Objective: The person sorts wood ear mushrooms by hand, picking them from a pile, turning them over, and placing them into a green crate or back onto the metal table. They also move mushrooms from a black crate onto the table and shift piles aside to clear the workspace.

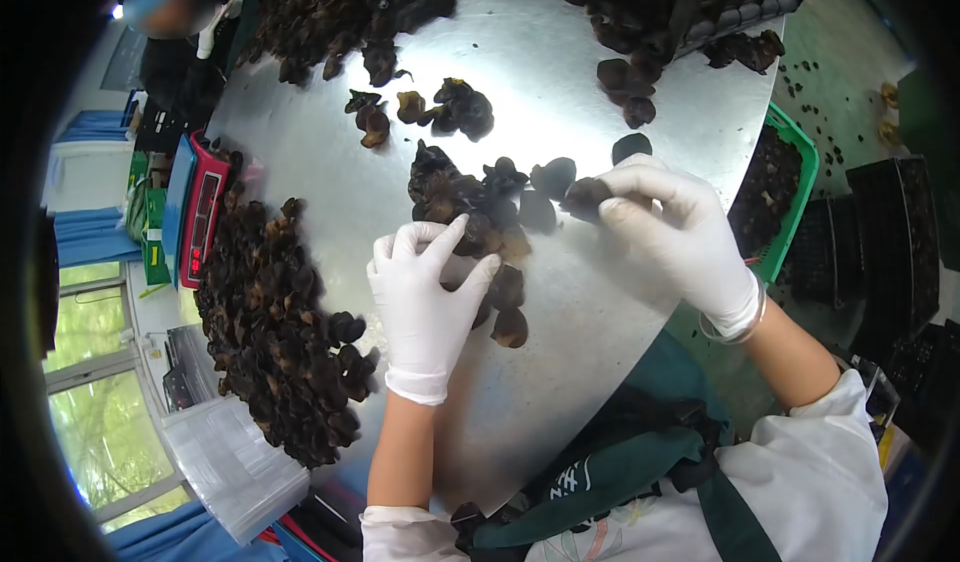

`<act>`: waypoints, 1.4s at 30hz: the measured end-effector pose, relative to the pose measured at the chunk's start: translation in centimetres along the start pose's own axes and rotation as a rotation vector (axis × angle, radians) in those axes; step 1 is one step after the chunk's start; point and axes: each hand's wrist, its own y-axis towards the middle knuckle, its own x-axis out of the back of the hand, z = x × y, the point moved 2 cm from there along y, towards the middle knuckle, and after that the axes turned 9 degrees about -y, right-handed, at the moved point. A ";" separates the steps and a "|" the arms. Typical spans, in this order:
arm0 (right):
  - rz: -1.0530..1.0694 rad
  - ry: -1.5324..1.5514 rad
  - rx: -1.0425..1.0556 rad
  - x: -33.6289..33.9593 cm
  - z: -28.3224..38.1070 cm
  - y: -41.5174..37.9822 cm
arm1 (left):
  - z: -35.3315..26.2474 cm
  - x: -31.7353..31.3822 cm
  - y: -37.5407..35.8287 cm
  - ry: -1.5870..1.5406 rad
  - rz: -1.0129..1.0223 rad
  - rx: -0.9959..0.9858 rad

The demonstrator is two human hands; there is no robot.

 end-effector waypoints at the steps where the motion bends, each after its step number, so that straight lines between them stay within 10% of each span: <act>1: -0.014 0.207 -0.134 0.0 -0.2 -0.4 | -0.1 -0.2 0.3 0.016 0.012 0.000; 16: 0.150 0.747 -0.281 -2.3 0.4 -3.4 | -1.3 3.7 -5.6 0.064 -0.458 -0.438; 26: 0.436 0.621 -0.382 -7.6 1.8 -4.5 | -1.9 3.5 -8.0 -0.083 -0.357 -0.447; 29: 0.355 0.686 -0.426 -7.8 1.1 -4.9 | -2.5 3.3 -7.9 -0.422 -0.448 -0.106; 34: 0.149 0.102 0.260 -8.1 3.5 -5.0 | -2.9 2.3 -9.4 -2.081 0.230 0.710; 37: 0.273 0.061 0.307 -7.9 4.9 -4.9 | -3.3 2.8 -9.5 -2.008 0.282 0.787; 39: 0.308 0.243 -0.028 -6.9 4.7 -5.0 | -3.1 2.9 -9.7 -1.957 0.256 0.736; 42: 0.349 0.833 -0.184 -6.0 2.4 -4.6 | -4.0 3.9 -9.4 -1.900 0.131 0.711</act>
